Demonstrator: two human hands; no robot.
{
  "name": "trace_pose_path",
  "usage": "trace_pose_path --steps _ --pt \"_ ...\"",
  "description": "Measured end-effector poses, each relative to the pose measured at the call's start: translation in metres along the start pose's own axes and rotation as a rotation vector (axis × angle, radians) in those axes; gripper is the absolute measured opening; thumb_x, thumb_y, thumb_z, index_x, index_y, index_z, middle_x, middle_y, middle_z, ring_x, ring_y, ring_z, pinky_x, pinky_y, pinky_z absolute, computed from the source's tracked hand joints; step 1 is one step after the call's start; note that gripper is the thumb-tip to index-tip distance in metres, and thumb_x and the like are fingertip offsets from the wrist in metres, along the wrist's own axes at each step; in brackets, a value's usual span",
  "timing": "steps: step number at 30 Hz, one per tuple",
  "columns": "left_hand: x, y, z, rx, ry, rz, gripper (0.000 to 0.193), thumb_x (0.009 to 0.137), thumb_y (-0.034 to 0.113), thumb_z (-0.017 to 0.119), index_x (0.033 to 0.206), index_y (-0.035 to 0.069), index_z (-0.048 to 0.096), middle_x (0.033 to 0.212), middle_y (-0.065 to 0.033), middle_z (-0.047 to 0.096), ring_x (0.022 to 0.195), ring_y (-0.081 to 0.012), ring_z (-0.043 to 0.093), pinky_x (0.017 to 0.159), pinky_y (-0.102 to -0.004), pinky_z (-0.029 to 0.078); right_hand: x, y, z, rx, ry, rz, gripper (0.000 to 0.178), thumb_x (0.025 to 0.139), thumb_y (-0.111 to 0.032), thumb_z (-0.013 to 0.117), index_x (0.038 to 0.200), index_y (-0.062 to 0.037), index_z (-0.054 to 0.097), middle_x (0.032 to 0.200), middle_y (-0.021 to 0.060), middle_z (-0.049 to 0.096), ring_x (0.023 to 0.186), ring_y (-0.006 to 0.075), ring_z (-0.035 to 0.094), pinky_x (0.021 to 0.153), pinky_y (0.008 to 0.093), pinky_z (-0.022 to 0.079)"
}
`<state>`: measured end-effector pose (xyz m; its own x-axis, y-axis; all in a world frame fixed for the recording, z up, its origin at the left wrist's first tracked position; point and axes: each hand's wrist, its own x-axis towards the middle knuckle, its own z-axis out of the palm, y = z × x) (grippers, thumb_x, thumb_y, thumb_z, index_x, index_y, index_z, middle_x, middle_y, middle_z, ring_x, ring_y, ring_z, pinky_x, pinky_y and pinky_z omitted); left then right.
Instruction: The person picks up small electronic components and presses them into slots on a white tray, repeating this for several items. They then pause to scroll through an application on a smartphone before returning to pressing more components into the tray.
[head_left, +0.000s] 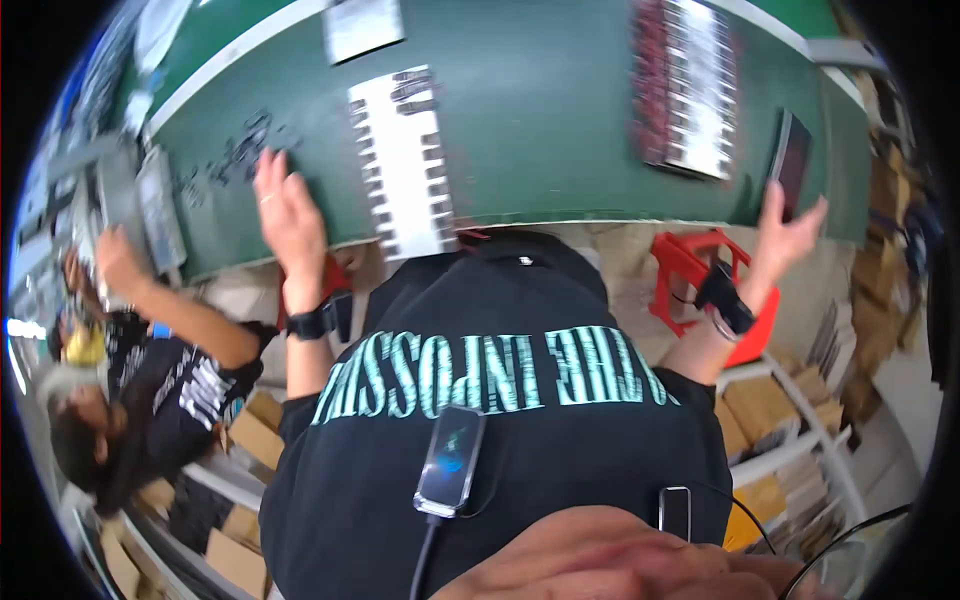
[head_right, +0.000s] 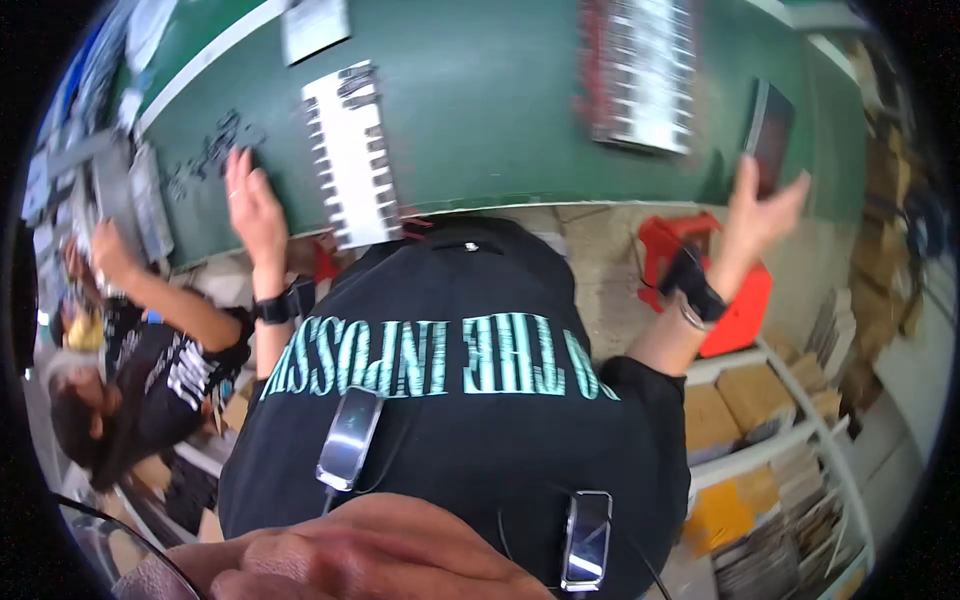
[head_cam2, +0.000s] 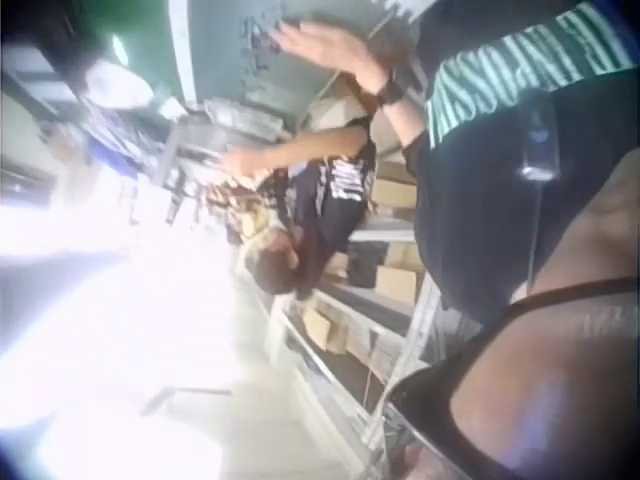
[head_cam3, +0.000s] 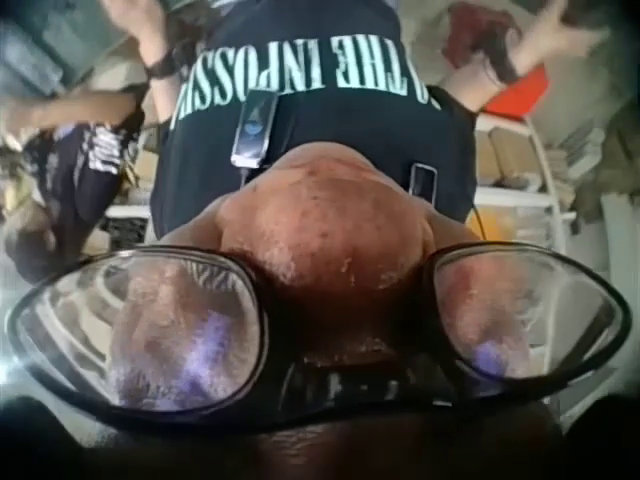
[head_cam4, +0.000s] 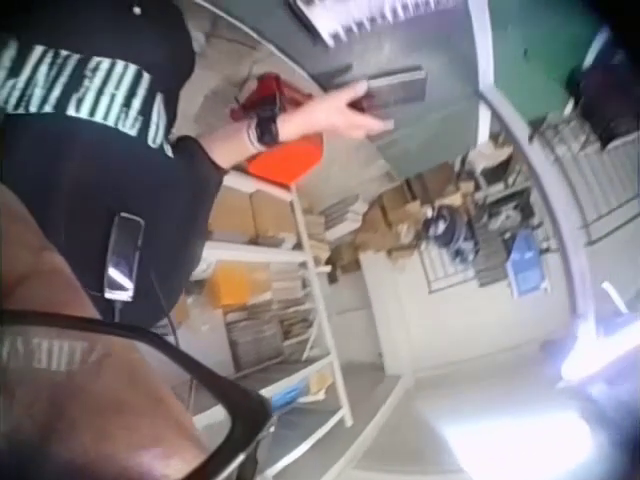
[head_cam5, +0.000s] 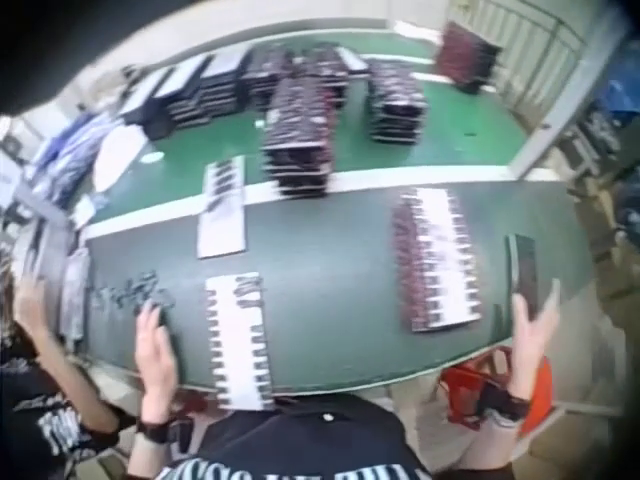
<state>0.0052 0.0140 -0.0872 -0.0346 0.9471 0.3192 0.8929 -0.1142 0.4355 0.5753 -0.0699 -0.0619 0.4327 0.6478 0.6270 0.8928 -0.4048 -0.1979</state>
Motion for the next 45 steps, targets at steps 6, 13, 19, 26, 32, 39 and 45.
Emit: trace_pose_path --steps 6,13,19,26,32,39,45 --pt "-0.001 -0.003 -0.003 -0.031 0.106 0.074 0.028 0.098 0.010 0.053 0.122 -0.001 0.064 0.135 -0.0176 0.059 0.128 -0.0342 0.053 0.110 -0.0441 0.039 0.007 -0.126 -0.033 0.786 0.003 0.217 0.039 0.092 -0.015 0.070 0.125 0.0059 0.061 0.107 0.0115 0.071 0.096 0.0181 0.066 0.087 0.0295 0.051" --pt "-0.004 -0.012 -0.015 -0.113 0.277 0.217 0.016 0.092 0.006 0.062 0.104 0.003 0.072 0.113 -0.0097 0.071 0.122 -0.0299 0.059 0.110 -0.0489 0.039 -0.041 -0.279 -0.009 0.995 -0.620 -0.360 0.015 0.090 -0.005 0.068 0.104 -0.0062 0.074 0.096 0.0032 0.070 0.085 0.0134 0.065 0.077 0.0252 0.050" --pt "0.006 -0.032 -0.029 -0.036 0.345 0.150 0.015 0.087 0.007 0.067 0.101 0.005 0.073 0.104 -0.0077 0.071 0.109 -0.0268 0.062 0.101 -0.0445 0.045 -0.061 -0.327 0.013 0.692 -0.564 -0.675 0.013 0.083 -0.008 0.072 0.096 -0.0047 0.072 0.091 0.0074 0.067 0.085 0.0274 0.064 0.074 0.0358 0.051" --pt "0.033 -0.031 -0.031 0.038 0.184 0.239 0.013 0.082 0.015 0.075 0.092 0.007 0.073 0.086 -0.0040 0.067 0.090 -0.0243 0.059 0.083 -0.0410 0.047 -0.061 -0.332 0.007 0.641 -0.709 -0.650 0.012 0.084 -0.007 0.071 0.095 -0.0033 0.067 0.092 0.0084 0.065 0.087 0.0285 0.062 0.077 0.0371 0.050" --pt "0.054 -0.009 -0.022 0.337 0.106 0.188 0.018 0.079 0.023 0.078 0.087 0.008 0.072 0.083 -0.0028 0.063 0.086 -0.0235 0.057 0.078 -0.0366 0.046 -0.063 -0.335 0.008 0.585 -0.717 -0.632 0.013 0.084 -0.006 0.071 0.094 -0.0030 0.064 0.090 0.0096 0.062 0.088 0.0297 0.061 0.078 0.0383 0.048" --pt "0.057 -0.007 -0.004 0.183 0.101 0.256 0.020 0.079 0.024 0.078 0.090 0.008 0.072 0.090 -0.0032 0.064 0.091 -0.0231 0.057 0.080 -0.0366 0.047 -0.055 -0.337 0.006 0.593 -0.704 -0.639 0.012 0.083 -0.006 0.071 0.092 -0.0037 0.063 0.090 0.0102 0.061 0.087 0.0297 0.059 0.078 0.0394 0.047" --pt "0.054 -0.012 -0.004 0.120 0.101 0.262 0.023 0.080 0.019 0.077 0.100 0.008 0.071 0.093 -0.0030 0.067 0.095 -0.0233 0.060 0.084 -0.0371 0.048 -0.056 -0.335 0.006 0.587 -0.754 -0.616 0.014 0.082 -0.006 0.072 0.092 -0.0036 0.064 0.089 0.0103 0.061 0.087 0.0299 0.058 0.078 0.0397 0.047"
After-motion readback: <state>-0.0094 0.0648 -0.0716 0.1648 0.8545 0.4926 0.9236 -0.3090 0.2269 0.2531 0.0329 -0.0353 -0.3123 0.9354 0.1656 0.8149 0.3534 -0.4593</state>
